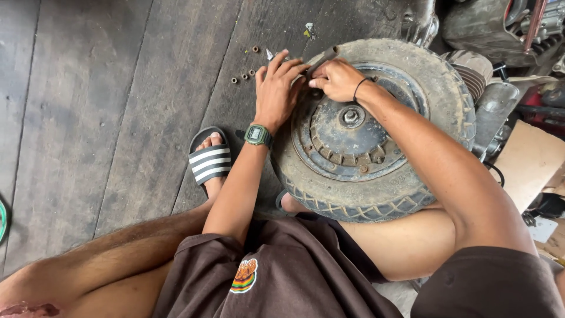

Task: Removing bolts from a motorcycle wheel hub using a socket wrench and fingers

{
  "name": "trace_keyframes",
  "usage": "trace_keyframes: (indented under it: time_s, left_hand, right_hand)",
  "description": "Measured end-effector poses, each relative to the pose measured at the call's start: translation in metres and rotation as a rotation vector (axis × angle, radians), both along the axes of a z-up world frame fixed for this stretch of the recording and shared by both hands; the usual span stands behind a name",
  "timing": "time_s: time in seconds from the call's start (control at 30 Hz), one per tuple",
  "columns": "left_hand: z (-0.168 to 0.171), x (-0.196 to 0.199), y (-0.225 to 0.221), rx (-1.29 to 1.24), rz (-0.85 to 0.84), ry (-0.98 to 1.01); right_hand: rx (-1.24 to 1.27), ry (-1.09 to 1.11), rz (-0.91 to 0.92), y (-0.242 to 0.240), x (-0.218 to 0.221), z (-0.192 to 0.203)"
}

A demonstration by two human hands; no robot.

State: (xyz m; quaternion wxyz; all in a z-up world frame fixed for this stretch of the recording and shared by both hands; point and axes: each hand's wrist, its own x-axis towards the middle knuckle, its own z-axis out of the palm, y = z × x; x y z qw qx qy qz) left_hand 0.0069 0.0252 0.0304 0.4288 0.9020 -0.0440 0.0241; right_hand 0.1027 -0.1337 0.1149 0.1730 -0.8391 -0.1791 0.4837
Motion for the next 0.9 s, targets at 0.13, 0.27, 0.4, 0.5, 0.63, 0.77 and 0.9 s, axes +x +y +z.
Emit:
trace_keyframes:
  time_s: [0.13,0.27,0.4,0.5,0.63,0.77,0.9]
  left_hand:
    - [0.035,0.019,0.012,0.210,-0.033,0.146]
    - [0.043,0.031,0.017,0.160,-0.124,0.350]
    - [0.065,0.036,0.038,-0.242,0.008,0.425]
    - [0.065,0.041,0.060,-0.461,0.067,0.505]
    - [0.027,0.034,0.068,-0.682,-0.134,0.542]
    - [0.021,0.021,0.048,-0.860,-0.323,0.602]
    - [-0.031,0.006,0.008,-1.229,-0.273,0.514]
  right_hand:
    - [0.083,0.029,-0.093,0.018,-0.002,0.013]
    - [0.153,-0.198,-0.236,0.006,-0.011,-0.005]
    - [0.199,-0.161,-0.273,-0.001,-0.013,-0.008]
    - [0.148,-0.171,-0.270,-0.003,-0.010,-0.010]
    - [0.130,-0.151,-0.284,0.005,-0.013,-0.001]
    - [0.146,-0.140,-0.242,-0.004,-0.013,-0.013]
    - [0.201,-0.142,-0.215,-0.017,-0.015,-0.028]
